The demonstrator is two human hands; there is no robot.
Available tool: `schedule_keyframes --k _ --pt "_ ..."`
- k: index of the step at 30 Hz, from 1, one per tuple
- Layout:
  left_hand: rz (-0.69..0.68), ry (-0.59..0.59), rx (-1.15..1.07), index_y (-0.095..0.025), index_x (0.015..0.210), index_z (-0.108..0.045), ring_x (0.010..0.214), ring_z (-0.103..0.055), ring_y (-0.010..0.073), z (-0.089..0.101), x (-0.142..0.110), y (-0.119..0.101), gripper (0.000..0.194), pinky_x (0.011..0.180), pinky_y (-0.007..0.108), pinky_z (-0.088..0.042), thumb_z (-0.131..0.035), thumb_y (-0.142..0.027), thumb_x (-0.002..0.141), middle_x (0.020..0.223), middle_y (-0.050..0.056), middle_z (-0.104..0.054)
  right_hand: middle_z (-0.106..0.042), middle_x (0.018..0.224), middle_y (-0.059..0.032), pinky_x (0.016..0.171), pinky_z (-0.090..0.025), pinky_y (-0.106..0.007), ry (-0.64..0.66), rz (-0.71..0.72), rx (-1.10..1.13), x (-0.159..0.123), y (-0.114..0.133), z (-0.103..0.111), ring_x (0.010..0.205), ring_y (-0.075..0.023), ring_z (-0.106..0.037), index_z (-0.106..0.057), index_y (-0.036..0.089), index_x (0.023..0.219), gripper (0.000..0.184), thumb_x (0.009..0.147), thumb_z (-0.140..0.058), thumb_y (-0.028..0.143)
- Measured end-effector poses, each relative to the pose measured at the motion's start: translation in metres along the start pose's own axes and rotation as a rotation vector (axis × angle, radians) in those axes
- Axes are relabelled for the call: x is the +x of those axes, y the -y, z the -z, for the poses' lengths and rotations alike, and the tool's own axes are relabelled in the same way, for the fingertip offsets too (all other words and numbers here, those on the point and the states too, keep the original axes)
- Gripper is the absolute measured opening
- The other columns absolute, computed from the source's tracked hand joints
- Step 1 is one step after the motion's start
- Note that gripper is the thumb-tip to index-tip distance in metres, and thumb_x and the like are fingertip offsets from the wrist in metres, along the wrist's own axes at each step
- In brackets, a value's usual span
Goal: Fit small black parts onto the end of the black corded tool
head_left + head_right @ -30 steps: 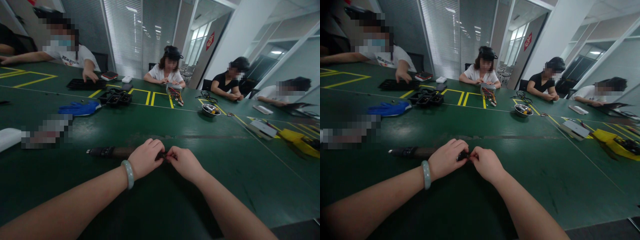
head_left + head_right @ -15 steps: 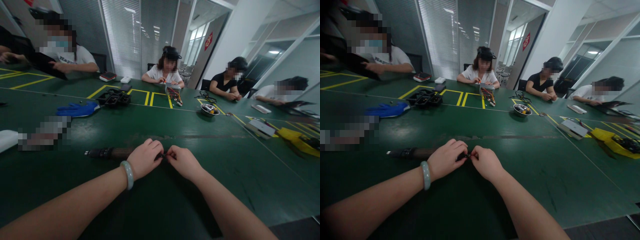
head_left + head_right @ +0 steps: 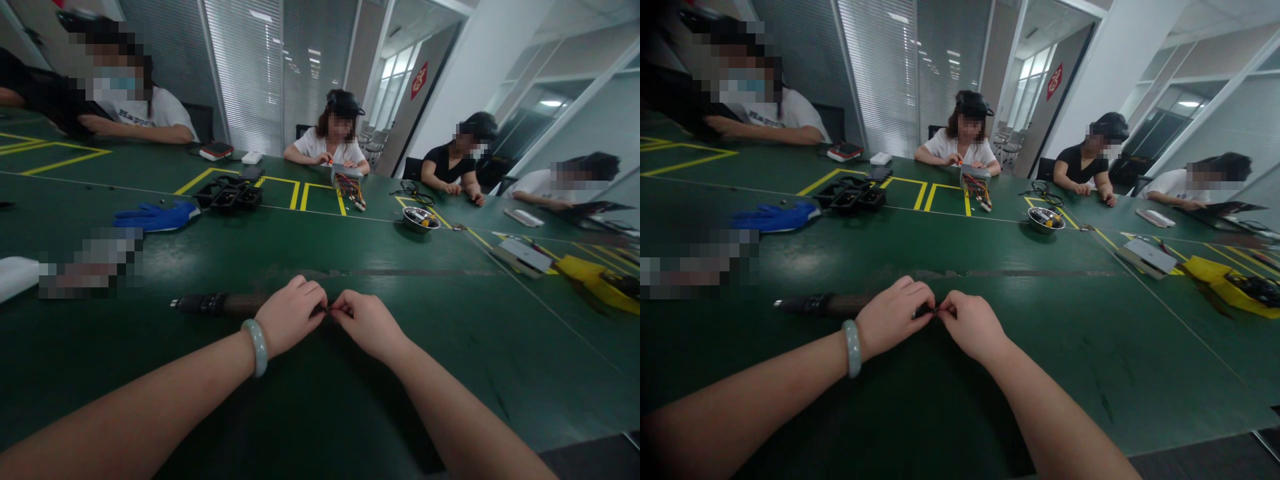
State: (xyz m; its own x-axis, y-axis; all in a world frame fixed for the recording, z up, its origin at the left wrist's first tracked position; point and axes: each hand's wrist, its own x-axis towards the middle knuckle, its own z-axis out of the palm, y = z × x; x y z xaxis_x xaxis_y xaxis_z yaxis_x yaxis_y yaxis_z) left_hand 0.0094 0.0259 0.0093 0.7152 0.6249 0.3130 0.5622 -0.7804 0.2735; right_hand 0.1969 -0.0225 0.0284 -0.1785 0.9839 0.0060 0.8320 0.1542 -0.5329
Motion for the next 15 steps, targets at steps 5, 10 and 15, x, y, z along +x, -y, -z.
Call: schedule_keyframes --k 5,10,15 --pt "0.003 -0.002 0.01 -0.019 0.089 -0.059 0.087 -0.048 0.0195 0.002 0.0016 -0.0017 0.007 0.075 0.033 -0.042 -0.06 -0.024 0.084 0.091 0.002 -0.059 -0.068 0.081 0.0032 0.062 -0.038 -0.022 -0.03 0.007 -0.01 0.0004 -0.0018 -0.0026 0.07 -0.0102 -0.061 -0.065 0.023 0.088 0.01 0.087 -0.055 0.025" --pt "0.005 -0.004 0.005 -0.019 0.088 -0.06 0.087 -0.048 0.0197 0.002 0.0017 -0.0014 0.007 0.075 0.033 -0.042 -0.062 -0.024 0.083 0.091 0.002 -0.059 -0.069 0.082 0.0025 0.063 -0.039 -0.022 -0.043 -0.022 0.002 0.0005 -0.0042 -0.002 0.072 -0.011 -0.062 -0.064 0.023 0.09 0.01 0.088 -0.055 0.026" --pt "0.005 -0.013 0.0 -0.019 0.088 -0.06 0.087 -0.049 0.0196 0.0009 0.0013 -0.0006 0.007 0.075 0.033 -0.042 -0.06 -0.025 0.084 0.09 0.002 -0.059 -0.069 0.084 0.0009 0.063 -0.04 -0.022 0.002 -0.033 0.006 0.0002 -0.003 -0.0014 0.072 -0.0115 -0.063 -0.065 0.022 0.09 0.012 0.088 -0.054 0.026"
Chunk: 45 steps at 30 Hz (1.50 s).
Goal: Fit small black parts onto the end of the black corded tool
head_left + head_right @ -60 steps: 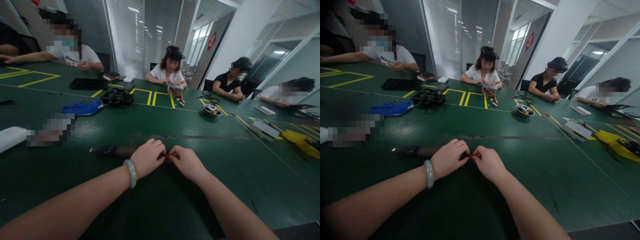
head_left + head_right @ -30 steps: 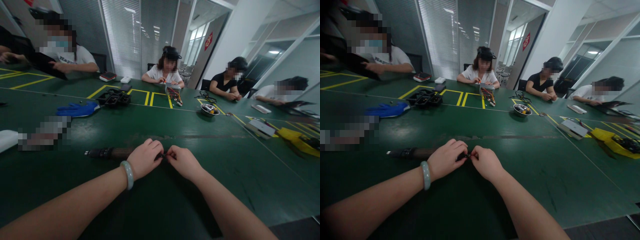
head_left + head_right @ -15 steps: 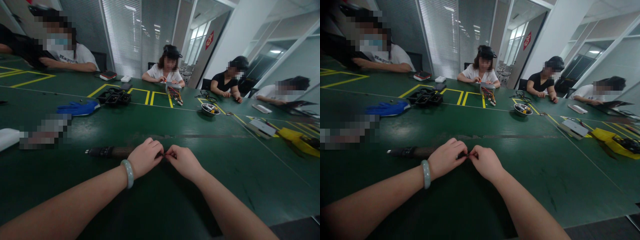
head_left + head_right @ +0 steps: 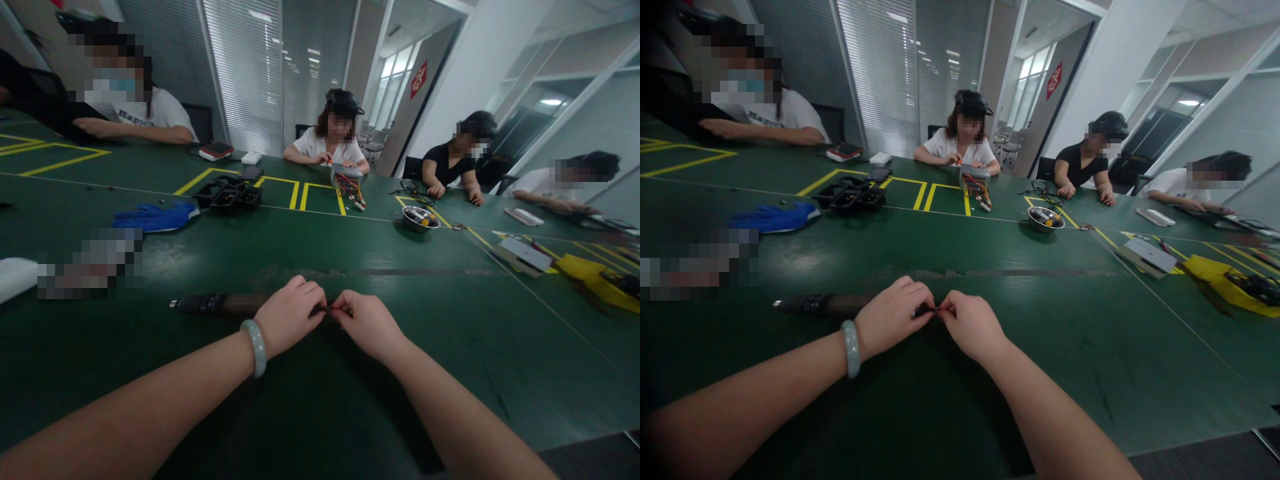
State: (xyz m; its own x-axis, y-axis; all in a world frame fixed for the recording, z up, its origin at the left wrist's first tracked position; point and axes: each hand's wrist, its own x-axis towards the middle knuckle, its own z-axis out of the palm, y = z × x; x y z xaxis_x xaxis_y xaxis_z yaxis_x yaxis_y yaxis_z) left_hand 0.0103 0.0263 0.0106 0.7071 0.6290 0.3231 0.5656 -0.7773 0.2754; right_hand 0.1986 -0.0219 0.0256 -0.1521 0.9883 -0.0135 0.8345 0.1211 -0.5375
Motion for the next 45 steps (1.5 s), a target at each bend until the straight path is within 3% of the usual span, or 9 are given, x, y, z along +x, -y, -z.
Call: schedule_keyframes --k 16,22,29,34,38,45 --pt "0.002 -0.011 0.012 -0.018 0.088 -0.061 0.085 -0.05 0.0191 -0.003 0.0 0.0 0.007 0.074 0.034 -0.043 -0.057 -0.024 0.086 0.089 0.002 -0.061 -0.068 0.077 0.0027 0.059 -0.044 -0.019 -0.003 -0.115 0.215 0.003 0.001 -0.014 0.06 -0.0079 -0.062 -0.062 0.021 0.092 0.008 0.088 -0.056 0.025" --pt "0.027 -0.039 0.01 -0.02 0.095 -0.057 0.088 -0.051 0.0196 -0.002 0.0 -0.002 0.012 0.076 0.033 -0.043 -0.06 -0.021 0.083 0.093 0.002 -0.062 -0.068 0.077 0.0031 0.066 -0.042 -0.021 -0.037 -0.031 0.066 0.004 0.001 -0.011 0.069 -0.0106 -0.063 -0.063 0.023 0.091 0.008 0.088 -0.057 0.026" --pt "0.034 -0.035 0.012 -0.02 0.098 -0.055 0.09 -0.051 0.0207 -0.002 -0.001 -0.002 0.018 0.078 0.034 -0.044 -0.062 -0.02 0.081 0.096 0.002 -0.061 -0.069 0.085 0.0011 0.072 -0.042 -0.022 0.001 0.042 -0.013 0.008 0.001 -0.007 0.082 -0.0137 -0.064 -0.058 0.024 0.117 0.03 0.088 -0.054 0.019" --pt "0.013 -0.03 0.035 -0.019 0.1 -0.051 0.091 -0.05 0.021 -0.002 0.0 -0.002 0.024 0.082 0.036 -0.045 -0.062 -0.017 0.078 0.099 0.003 -0.057 -0.07 0.091 -0.0025 0.07 -0.043 -0.024 0.01 0.076 -0.144 0.011 0.002 -0.006 0.081 -0.017 -0.065 -0.062 0.023 0.111 0.026 0.088 -0.052 0.02" --pt "0.005 -0.065 0.013 -0.019 0.1 -0.049 0.096 -0.05 0.0212 0.0 -0.001 -0.003 0.027 0.086 0.038 -0.046 -0.062 -0.015 0.076 0.105 0.005 -0.052 -0.07 0.097 -0.0041 0.077 -0.044 -0.027 0.033 0.099 -0.245 0.012 0.006 -0.003 0.089 -0.0191 -0.065 -0.063 0.023 0.113 0.027 0.09 -0.05 0.021" --pt "-0.023 -0.127 -0.053 -0.02 0.1 -0.043 0.117 -0.048 0.0233 0.0 -0.007 -0.002 0.033 0.099 0.039 -0.047 -0.06 -0.011 0.074 0.124 0.008 -0.043 -0.07 0.096 -0.0049 0.077 -0.044 -0.027 0.033 0.093 -0.325 0.013 0.013 -0.004 0.088 -0.0201 -0.066 -0.064 0.023 0.11 0.024 0.09 -0.05 0.023"
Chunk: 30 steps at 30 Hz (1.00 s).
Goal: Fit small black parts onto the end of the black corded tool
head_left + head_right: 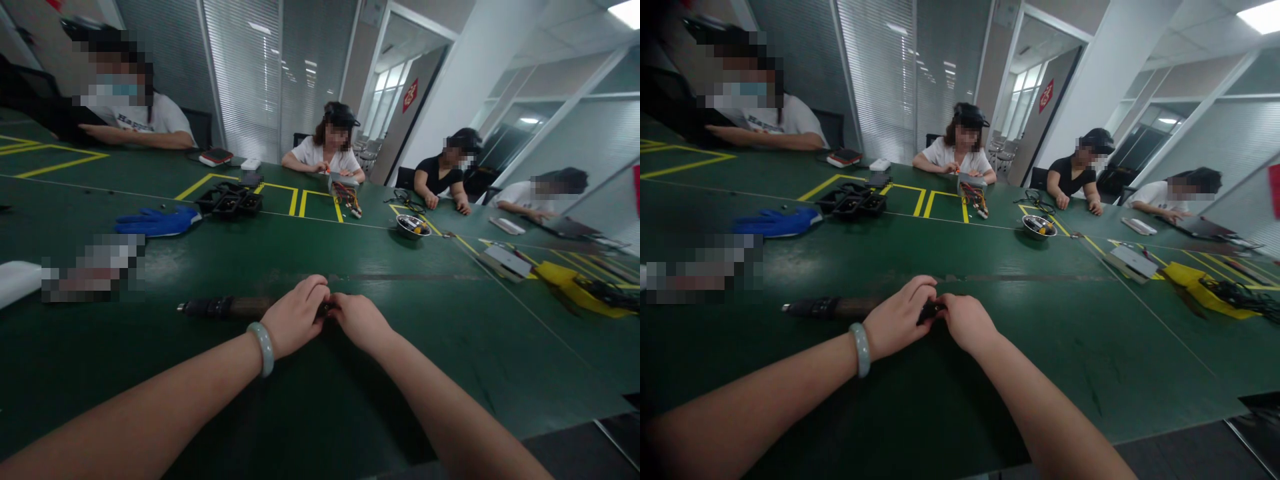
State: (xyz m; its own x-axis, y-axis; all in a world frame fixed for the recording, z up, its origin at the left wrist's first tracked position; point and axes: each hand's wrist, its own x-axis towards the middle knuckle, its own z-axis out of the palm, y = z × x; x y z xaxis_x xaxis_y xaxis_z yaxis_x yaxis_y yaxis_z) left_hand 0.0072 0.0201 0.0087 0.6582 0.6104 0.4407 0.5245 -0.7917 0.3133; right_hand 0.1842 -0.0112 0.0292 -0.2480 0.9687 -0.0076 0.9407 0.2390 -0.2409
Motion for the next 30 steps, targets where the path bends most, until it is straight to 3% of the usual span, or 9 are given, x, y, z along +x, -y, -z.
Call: schedule_keyframes --k 16,23,25,27,30 --pt "-0.077 -0.062 0.04 -0.019 0.104 -0.041 0.124 -0.045 0.027 -0.004 -0.005 0.005 0.04 0.103 0.042 -0.046 -0.059 -0.009 0.07 0.138 0.012 -0.036 -0.07 0.084 -0.0022 0.07 -0.041 -0.023 0.14 -0.102 -0.031 0.016 0.007 0.008 0.081 -0.0174 -0.065 -0.068 0.021 0.1 0.019 0.085 -0.06 0.029" --pt "-0.125 -0.085 0.078 -0.019 0.113 -0.046 0.125 -0.042 0.0276 0.002 -0.006 0.0 0.039 0.106 0.048 -0.037 -0.055 -0.009 0.076 0.138 0.01 -0.04 -0.07 0.088 -0.0038 0.073 -0.039 -0.022 0.102 -0.111 0.013 0.022 0.008 0.012 0.084 -0.0159 -0.062 -0.069 0.017 0.094 0.019 0.086 -0.056 0.028" --pt "-0.214 -0.036 0.055 -0.022 0.117 -0.048 0.123 -0.044 0.0268 0.007 -0.007 -0.005 0.038 0.104 0.048 -0.037 -0.054 -0.014 0.081 0.138 0.008 -0.043 -0.07 0.091 -0.0025 0.076 -0.038 -0.021 0.099 -0.118 0.042 0.024 0.001 0.015 0.086 -0.0148 -0.06 -0.069 0.017 0.095 0.019 0.085 -0.055 0.026" --pt "-0.368 0.088 0.001 -0.025 0.122 -0.048 0.116 -0.049 0.024 0.012 -0.008 -0.009 0.038 0.099 0.043 -0.041 -0.053 -0.019 0.084 0.138 0.005 -0.046 -0.069 0.087 -0.0011 0.073 -0.038 -0.021 0.101 -0.164 0.075 0.024 -0.015 0.019 0.08 -0.0134 -0.059 -0.069 0.017 0.098 0.021 0.084 -0.056 0.026" --pt "-0.538 0.3 -0.087 -0.028 0.121 -0.051 0.104 -0.057 0.0189 0.017 -0.009 -0.012 0.036 0.085 0.034 -0.047 -0.052 -0.021 0.085 0.133 0.001 -0.053 -0.066 0.071 0.0002 0.061 -0.037 -0.02 0.118 -0.305 0.121 0.015 -0.06 0.03 0.06 -0.0102 -0.055 -0.066 0.018 0.106 0.026 0.086 -0.054 0.028"
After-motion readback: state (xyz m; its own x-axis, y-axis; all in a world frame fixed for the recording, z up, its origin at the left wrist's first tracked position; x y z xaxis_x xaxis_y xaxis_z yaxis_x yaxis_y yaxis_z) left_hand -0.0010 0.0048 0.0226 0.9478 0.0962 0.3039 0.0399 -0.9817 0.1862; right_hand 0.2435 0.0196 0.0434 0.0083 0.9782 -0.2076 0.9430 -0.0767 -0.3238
